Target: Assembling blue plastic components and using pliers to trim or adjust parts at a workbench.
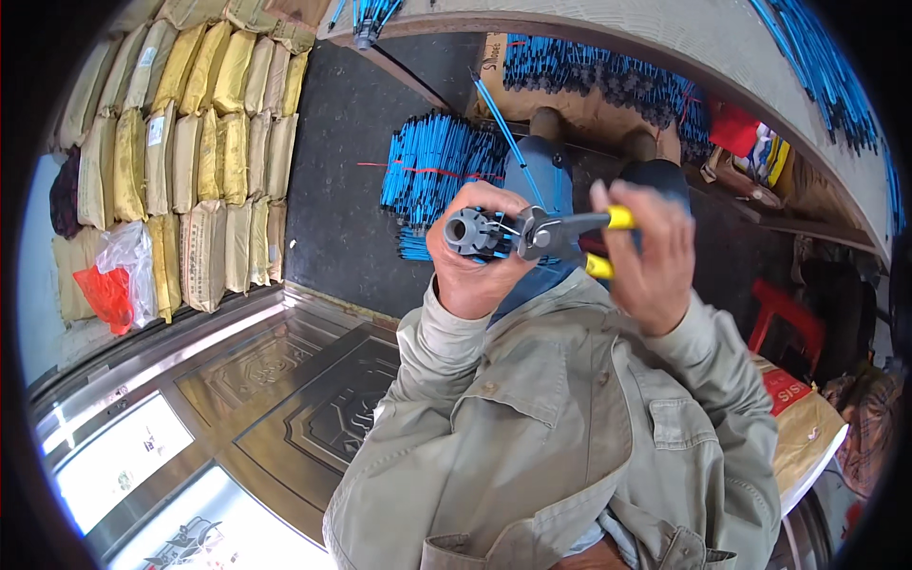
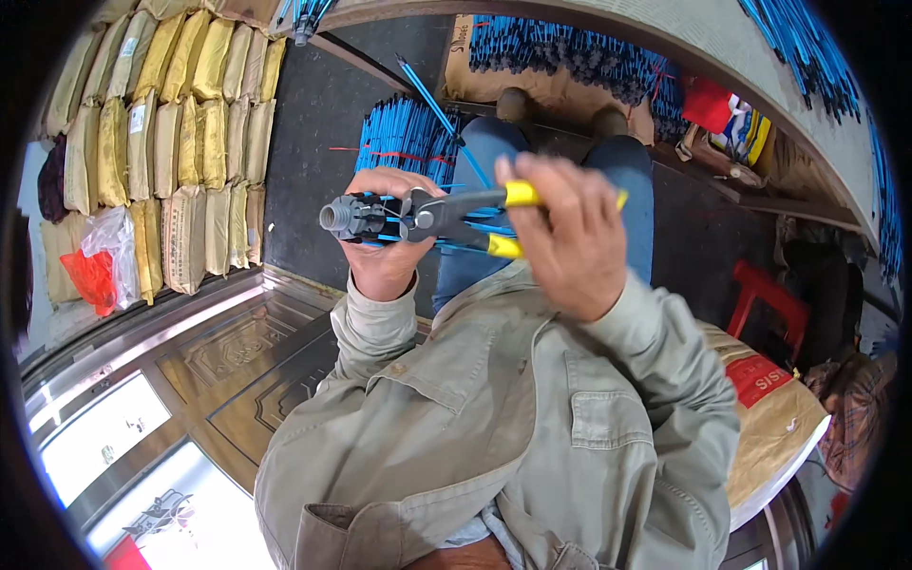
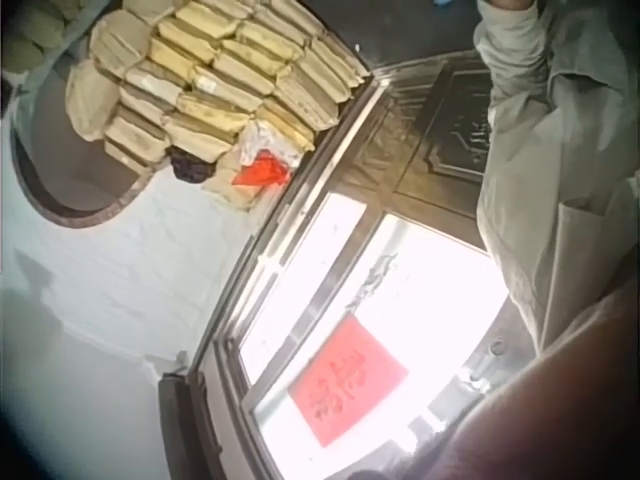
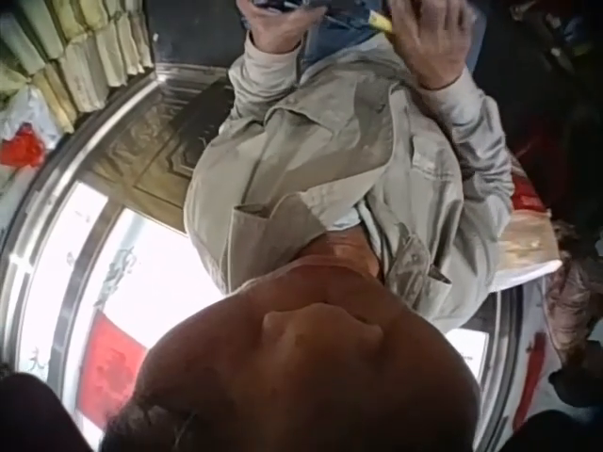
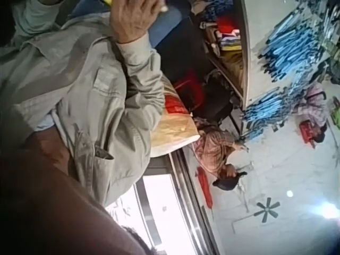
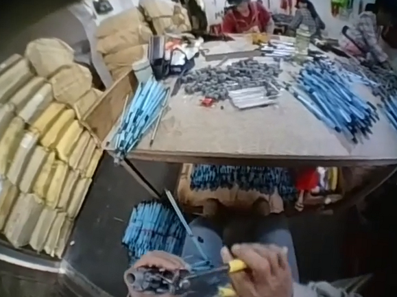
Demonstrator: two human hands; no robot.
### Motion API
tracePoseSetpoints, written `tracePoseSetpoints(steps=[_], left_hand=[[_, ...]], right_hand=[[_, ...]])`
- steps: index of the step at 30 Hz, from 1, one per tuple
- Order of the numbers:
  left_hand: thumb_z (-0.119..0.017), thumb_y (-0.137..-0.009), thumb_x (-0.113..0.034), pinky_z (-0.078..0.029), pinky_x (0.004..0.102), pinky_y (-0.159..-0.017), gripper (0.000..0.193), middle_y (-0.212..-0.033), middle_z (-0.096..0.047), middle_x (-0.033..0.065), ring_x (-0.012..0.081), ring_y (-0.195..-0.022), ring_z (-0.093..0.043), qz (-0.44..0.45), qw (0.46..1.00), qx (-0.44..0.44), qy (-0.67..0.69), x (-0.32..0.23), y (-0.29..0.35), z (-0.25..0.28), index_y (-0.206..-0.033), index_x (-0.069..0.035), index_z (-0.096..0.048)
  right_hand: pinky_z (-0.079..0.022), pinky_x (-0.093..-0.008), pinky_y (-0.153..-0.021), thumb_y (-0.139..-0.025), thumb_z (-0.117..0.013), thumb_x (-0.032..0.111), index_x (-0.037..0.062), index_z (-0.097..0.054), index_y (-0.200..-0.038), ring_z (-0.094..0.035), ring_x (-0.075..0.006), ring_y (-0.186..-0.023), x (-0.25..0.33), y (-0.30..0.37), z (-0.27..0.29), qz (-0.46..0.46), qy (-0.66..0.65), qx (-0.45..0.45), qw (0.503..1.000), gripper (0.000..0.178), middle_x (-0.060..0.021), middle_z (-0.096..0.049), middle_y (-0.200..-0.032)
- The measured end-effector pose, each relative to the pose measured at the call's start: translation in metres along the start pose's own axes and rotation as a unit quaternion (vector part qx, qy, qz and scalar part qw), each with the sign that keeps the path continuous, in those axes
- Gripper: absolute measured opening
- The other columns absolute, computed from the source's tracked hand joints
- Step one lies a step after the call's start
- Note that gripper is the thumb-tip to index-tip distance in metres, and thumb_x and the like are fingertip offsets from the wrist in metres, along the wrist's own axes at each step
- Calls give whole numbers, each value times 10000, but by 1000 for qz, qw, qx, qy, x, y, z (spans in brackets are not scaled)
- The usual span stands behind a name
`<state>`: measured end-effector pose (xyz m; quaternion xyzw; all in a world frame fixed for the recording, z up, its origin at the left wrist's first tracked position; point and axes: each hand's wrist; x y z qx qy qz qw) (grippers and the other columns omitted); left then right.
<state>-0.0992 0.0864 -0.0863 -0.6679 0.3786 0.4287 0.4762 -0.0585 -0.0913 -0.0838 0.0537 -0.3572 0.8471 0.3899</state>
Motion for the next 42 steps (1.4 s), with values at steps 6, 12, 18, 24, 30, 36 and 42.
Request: tracePoseSetpoints(steps=[6,12,18,24,30,36,42], left_hand=[[-699,-605,58,-399,218,-570,263,-719,-591,29,114,-594,-496,-14,994,47,-102,-4,0,-3,-800,-52,-560],[-705,-609,56,-381,208,-535,251,-676,-579,9,99,-550,-476,-9,993,59,-100,-7,1,0,-770,-63,-553],[-711,-599,60,-393,209,-568,265,-713,-589,9,103,-583,-489,10,995,39,-89,-9,2,-2,-785,-62,-566],[-768,-568,29,-413,221,-613,333,-773,-614,19,115,-632,-512,23,992,71,-106,-12,0,1,-845,-47,-599],[-864,-507,-69,-430,245,-657,508,-863,-649,50,136,-680,-534,22,972,224,-68,-34,-10,5,-958,-24,-634],[-891,-459,-166,-435,261,-683,639,-935,-660,74,149,-717,-543,-24,960,278,-15,-18,-7,12,-1032,-20,-651],[-892,-454,-167,-435,263,-684,617,-937,-658,82,152,-725,-546,4,986,165,-19,-17,-9,10,-1008,-25,-662]], right_hand=[[-265,-426,-1048,-760,-699,192,198,-626,-1128,-506,-117,-1093,-40,-50,3,250,285,-219,899,375,64,-473,-1236],[-203,-360,-1078,-720,-784,151,142,-565,-1090,-501,-110,-1094,-34,-52,2,251,232,-232,911,430,70,-504,-1163],[-344,-331,-971,-760,-753,165,127,-563,-1054,-536,-129,-993,-23,-32,12,198,222,-159,941,353,43,-521,-1133],[-448,-314,-787,-782,-725,146,90,-548,-1021,-550,-154,-873,-35,-52,70,208,73,182,958,302,-13,-548,-1092],[-454,-300,-648,-813,-688,146,50,-536,-1024,-538,-163,-746,-45,-54,88,79,-215,529,817,278,-52,-566,-1024],[-433,-272,-520,-863,-644,180,9,-526,-1033,-522,-155,-572,-60,-51,66,-179,-581,636,475,268,-79,-588,-919],[-427,-249,-446,-820,-700,142,1,-489,-1130,-533,-139,-478,-40,-31,71,234,-20,147,961,400,-84,-604,-871]])
Point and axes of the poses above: each hand's wrist, its own y-axis away from the middle knuckle, its own z-axis out of the back of the hand, x = y × z
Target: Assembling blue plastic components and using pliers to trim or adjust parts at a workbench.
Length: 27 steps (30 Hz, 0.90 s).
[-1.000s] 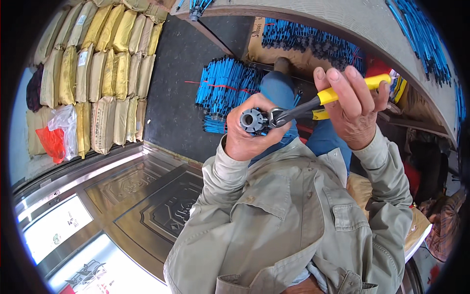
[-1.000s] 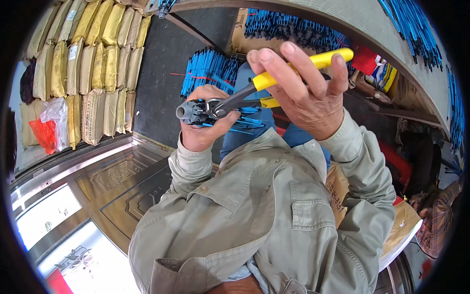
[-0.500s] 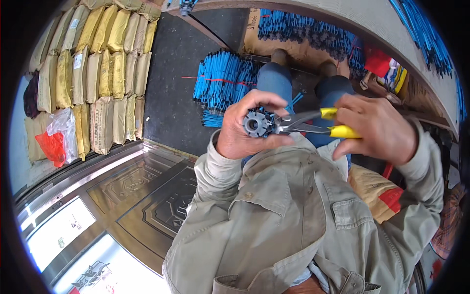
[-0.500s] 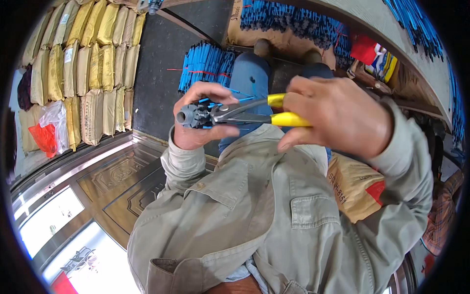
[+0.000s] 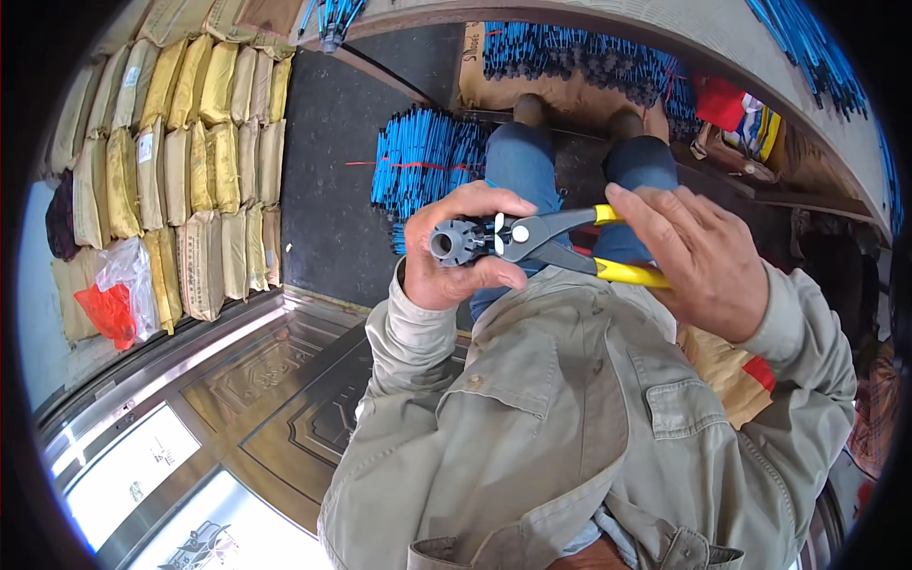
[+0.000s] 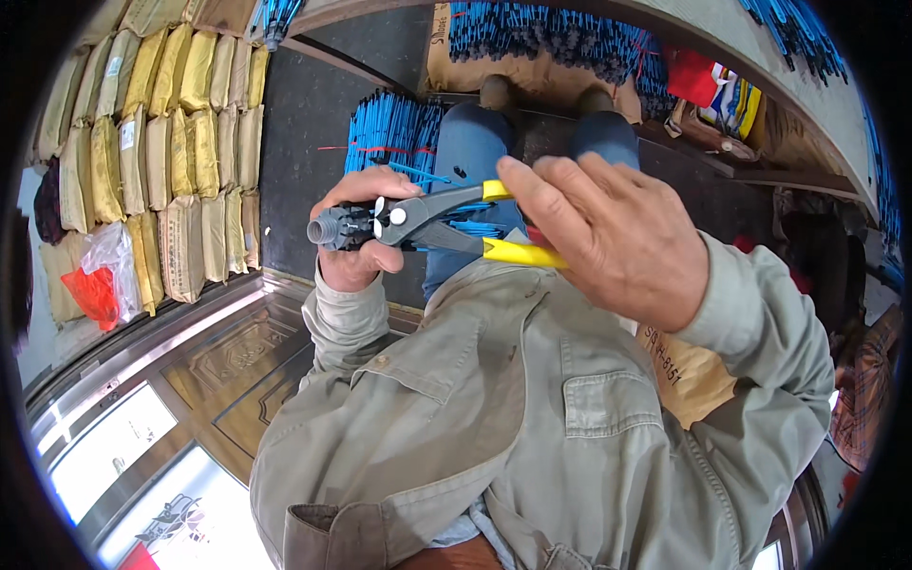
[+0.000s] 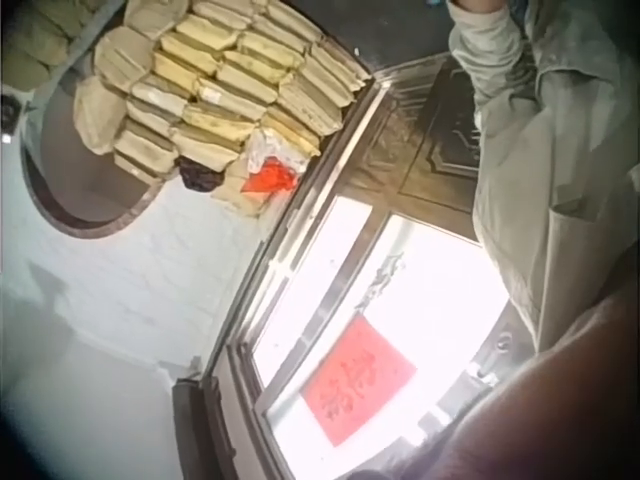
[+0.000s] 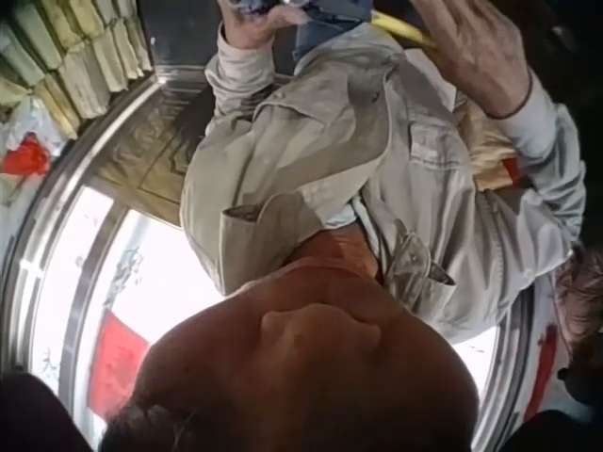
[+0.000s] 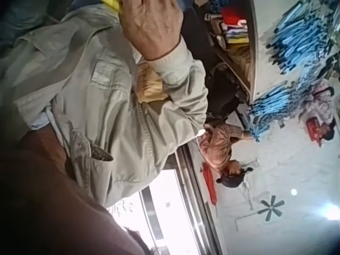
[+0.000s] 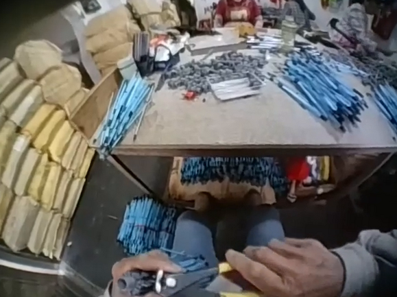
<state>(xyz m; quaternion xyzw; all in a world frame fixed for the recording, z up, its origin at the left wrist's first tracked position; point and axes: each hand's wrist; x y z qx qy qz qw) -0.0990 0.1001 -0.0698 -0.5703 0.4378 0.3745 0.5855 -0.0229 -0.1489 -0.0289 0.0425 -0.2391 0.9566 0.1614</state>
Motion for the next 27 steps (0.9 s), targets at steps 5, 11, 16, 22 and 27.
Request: tracePoseSetpoints(steps=[5,11,16,22,27], left_hand=[[-891,-460,-151,-437,267,-693,589,-940,-659,89,158,-728,-550,65,987,142,26,-3,-10,1,-988,-24,-663],[-886,-455,-125,-440,271,-712,599,-925,-660,82,165,-732,-555,10,994,112,12,4,-13,4,-1002,-26,-663],[-881,-461,-110,-440,275,-725,590,-908,-660,74,171,-748,-562,50,997,64,-10,-3,-10,-4,-1004,-35,-663],[-878,-487,-103,-436,279,-732,553,-896,-649,63,171,-764,-567,45,990,133,15,-1,-16,-2,-991,-42,-658],[-876,-509,-101,-431,279,-731,531,-899,-635,55,165,-763,-557,35,996,78,4,-3,-10,-1,-986,-43,-649]], right_hand=[[-445,-248,-455,-815,-697,92,6,-438,-1229,-589,-155,-517,-28,11,26,-201,-644,426,603,495,-92,-601,-877],[-491,-249,-491,-836,-672,76,9,-426,-1255,-619,-179,-548,-22,0,21,-187,-630,331,677,490,-116,-617,-905],[-525,-261,-526,-833,-665,63,14,-427,-1251,-641,-201,-593,-12,2,19,-121,-192,237,945,483,-127,-622,-928],[-537,-307,-673,-721,-716,24,28,-481,-1203,-630,-239,-779,-38,1,29,-305,-714,377,504,536,-133,-594,-1044],[-505,-341,-743,-671,-728,86,36,-537,-1122,-581,-254,-862,-7,-1,25,-213,-412,270,843,492,-125,-556,-1110]])
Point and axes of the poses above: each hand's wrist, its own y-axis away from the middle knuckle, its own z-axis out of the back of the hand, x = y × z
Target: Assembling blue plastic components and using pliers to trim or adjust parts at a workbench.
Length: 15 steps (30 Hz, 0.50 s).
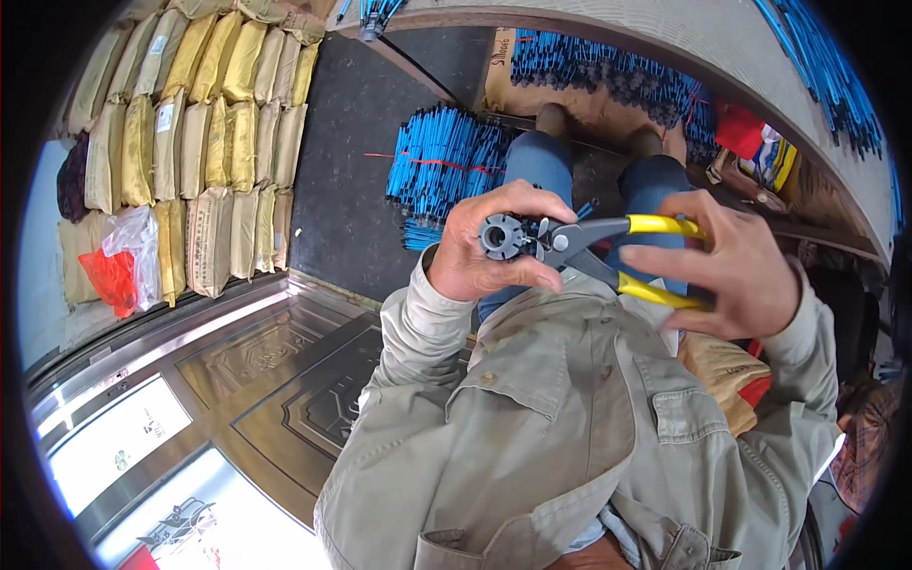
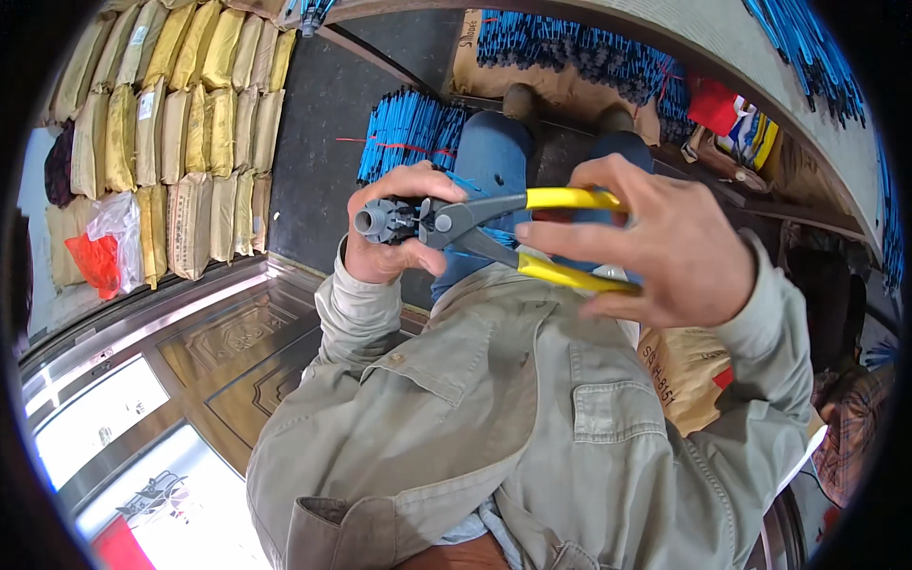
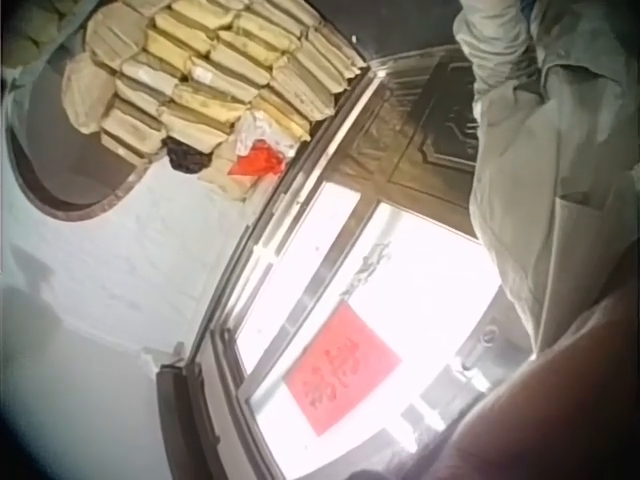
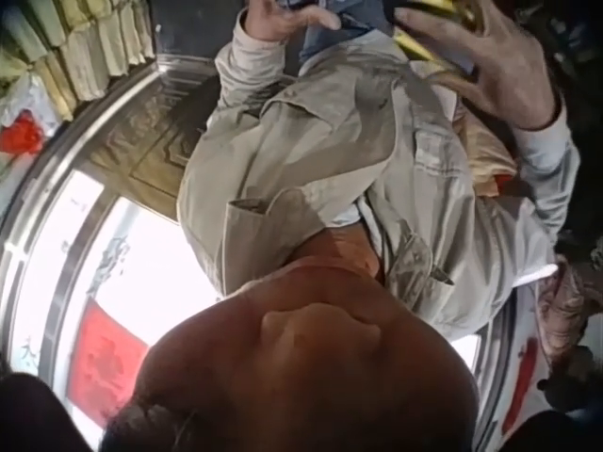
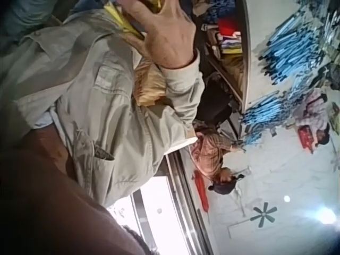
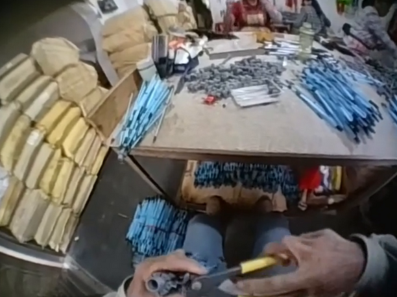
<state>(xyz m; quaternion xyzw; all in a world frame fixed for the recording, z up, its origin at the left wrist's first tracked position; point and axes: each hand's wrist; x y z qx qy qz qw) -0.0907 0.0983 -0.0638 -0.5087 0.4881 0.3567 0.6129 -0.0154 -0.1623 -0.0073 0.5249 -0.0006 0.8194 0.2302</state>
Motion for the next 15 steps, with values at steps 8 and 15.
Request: tracePoseSetpoints(steps=[8,15], left_hand=[[-869,-539,-106,-420,275,-720,506,-887,-615,50,153,-738,-529,-8,995,-98,-20,0,0,-16,-983,-38,-638],[-865,-547,-101,-403,262,-705,489,-847,-602,47,145,-710,-510,-2,992,-125,-25,7,8,-10,-973,-35,-635]], right_hand=[[-447,-340,-631,-692,-720,171,55,-570,-1051,-518,-234,-719,22,-8,13,142,464,-149,862,406,-98,-522,-971],[-398,-333,-561,-710,-707,161,70,-560,-953,-476,-220,-641,-3,-22,-1,111,443,-132,880,299,-76,-464,-852]])
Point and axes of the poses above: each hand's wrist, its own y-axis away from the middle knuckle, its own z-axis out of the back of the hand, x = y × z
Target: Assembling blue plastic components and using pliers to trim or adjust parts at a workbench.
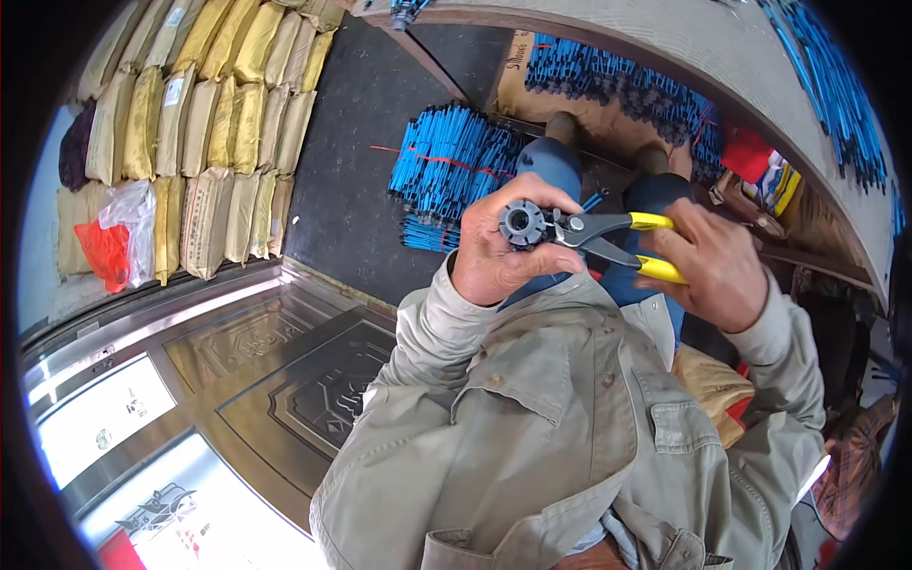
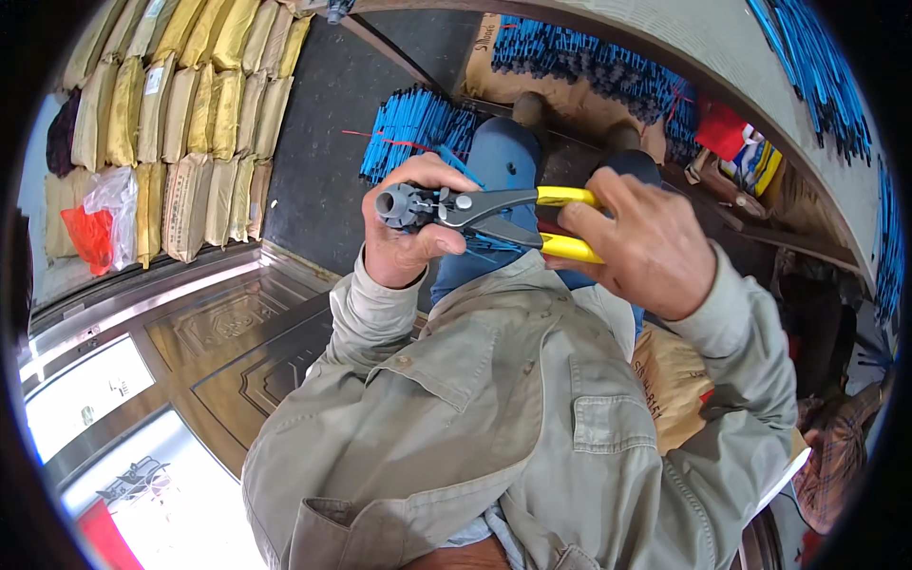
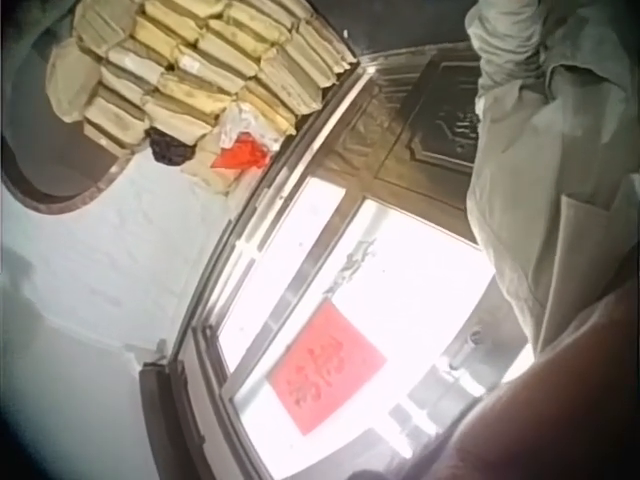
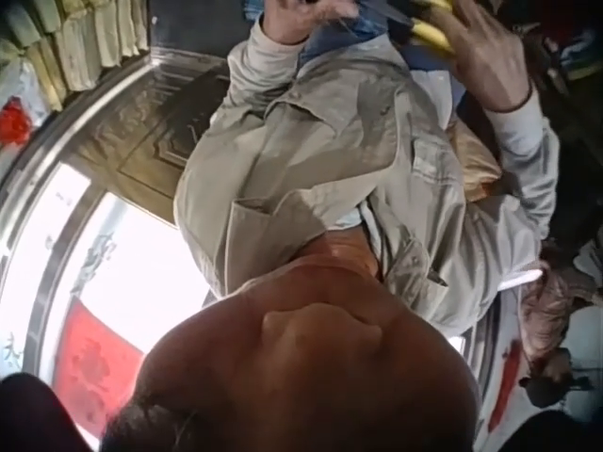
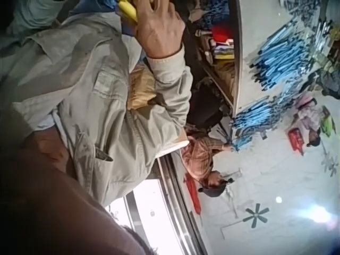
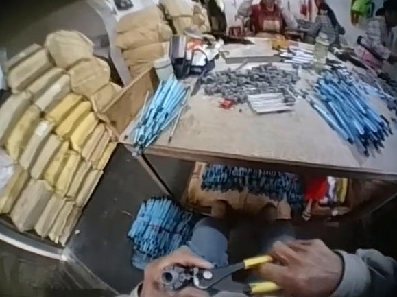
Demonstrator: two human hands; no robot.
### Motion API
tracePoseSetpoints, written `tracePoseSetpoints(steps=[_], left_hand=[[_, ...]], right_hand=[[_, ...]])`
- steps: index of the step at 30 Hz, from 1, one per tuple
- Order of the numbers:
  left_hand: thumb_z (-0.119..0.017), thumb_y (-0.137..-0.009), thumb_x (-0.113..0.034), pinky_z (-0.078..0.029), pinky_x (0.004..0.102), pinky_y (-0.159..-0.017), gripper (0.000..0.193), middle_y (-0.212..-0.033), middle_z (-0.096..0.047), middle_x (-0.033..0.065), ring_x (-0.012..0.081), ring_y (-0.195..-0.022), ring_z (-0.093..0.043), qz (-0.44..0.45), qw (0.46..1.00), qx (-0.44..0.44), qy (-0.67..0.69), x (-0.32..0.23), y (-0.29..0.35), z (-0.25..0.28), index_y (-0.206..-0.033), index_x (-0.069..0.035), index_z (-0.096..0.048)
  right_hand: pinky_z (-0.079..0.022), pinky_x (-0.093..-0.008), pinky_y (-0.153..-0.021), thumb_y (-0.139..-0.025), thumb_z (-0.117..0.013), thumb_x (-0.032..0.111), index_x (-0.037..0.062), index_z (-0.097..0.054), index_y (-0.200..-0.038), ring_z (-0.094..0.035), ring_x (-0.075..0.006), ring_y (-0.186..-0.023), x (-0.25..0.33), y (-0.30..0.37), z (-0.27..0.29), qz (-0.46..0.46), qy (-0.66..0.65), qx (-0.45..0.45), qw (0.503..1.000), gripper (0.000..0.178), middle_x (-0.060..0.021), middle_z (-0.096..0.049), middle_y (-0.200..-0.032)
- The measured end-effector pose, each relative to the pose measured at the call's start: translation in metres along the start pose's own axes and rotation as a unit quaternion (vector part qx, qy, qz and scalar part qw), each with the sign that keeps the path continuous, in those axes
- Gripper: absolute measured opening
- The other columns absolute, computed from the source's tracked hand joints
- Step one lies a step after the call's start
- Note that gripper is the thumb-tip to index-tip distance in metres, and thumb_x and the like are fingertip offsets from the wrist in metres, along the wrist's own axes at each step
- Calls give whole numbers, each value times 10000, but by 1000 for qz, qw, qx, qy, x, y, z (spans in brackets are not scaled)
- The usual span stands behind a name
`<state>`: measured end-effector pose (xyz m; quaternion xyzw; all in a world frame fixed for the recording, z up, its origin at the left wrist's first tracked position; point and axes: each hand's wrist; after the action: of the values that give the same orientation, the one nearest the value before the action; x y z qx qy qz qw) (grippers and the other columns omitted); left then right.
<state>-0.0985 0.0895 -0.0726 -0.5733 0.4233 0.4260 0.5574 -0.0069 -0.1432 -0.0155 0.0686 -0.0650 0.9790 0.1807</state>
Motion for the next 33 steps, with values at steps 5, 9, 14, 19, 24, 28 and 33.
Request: tracePoseSetpoints(steps=[5,9,14,19,24,28,33], left_hand=[[-863,-545,-95,-396,256,-696,486,-834,-601,46,143,-698,-502,10,1000,4,15,0,-3,0,-969,-35,-633],[-865,-543,-100,-396,257,-693,489,-830,-604,47,146,-695,-503,7,1000,6,27,0,-9,-1,-968,-38,-631],[-876,-530,-131,-400,265,-694,508,-825,-611,51,151,-701,-507,2,999,8,48,1,-6,5,-963,-44,-624],[-885,-515,-173,-406,275,-699,518,-820,-617,56,158,-714,-512,20,994,21,103,0,-4,8,-939,-49,-615],[-890,-506,-206,-417,284,-701,530,-808,-615,57,165,-728,-524,-19,994,46,94,7,-5,13,-925,-54,-603],[-891,-512,-209,-428,288,-704,532,-801,-606,57,171,-740,-535,-21,993,49,102,8,-5,12,-926,-53,-595],[-868,-578,-306,-430,287,-722,521,-820,-586,64,173,-750,-536,-13,997,-28,77,4,-5,4,-935,-48,-590]], right_hand=[[-403,-319,-523,-745,-695,192,87,-533,-912,-492,-208,-601,-3,3,-29,0,0,-48,999,255,-62,-451,-812],[-401,-313,-509,-763,-692,194,84,-513,-884,-499,-208,-579,-8,8,-25,-11,-27,-46,999,242,-63,-461,-791],[-389,-305,-501,-779,-696,164,53,-485,-868,-513,-226,-548,-14,-6,9,-52,-257,72,962,255,-82,-521,-764],[-395,-297,-475,-786,-696,151,53,-480,-948,-557,-234,-517,-23,-12,31,-108,-541,202,809,287,-82,-576,-742],[-422,-323,-486,-786,-696,140,55,-476,-1052,-591,-259,-536,-15,-8,15,-21,-354,93,930,355,-86,-615,-772],[-449,-371,-522,-775,-701,127,54,-477,-1138,-599,-294,-565,10,3,-18,-97,-318,20,943,433,-99,-636,-819],[-460,-375,-540,-750,-708,83,47,-486,-1190,-616,-298,-602,41,-3,-75,-129,-296,-95,942,493,-119,-653,-902]])
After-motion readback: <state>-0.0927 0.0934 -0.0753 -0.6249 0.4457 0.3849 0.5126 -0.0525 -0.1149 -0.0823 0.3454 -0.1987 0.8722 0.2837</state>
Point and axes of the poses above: each hand's wrist, its own y-axis away from the middle knuckle, its own z-axis out of the back of the hand, x = y × z
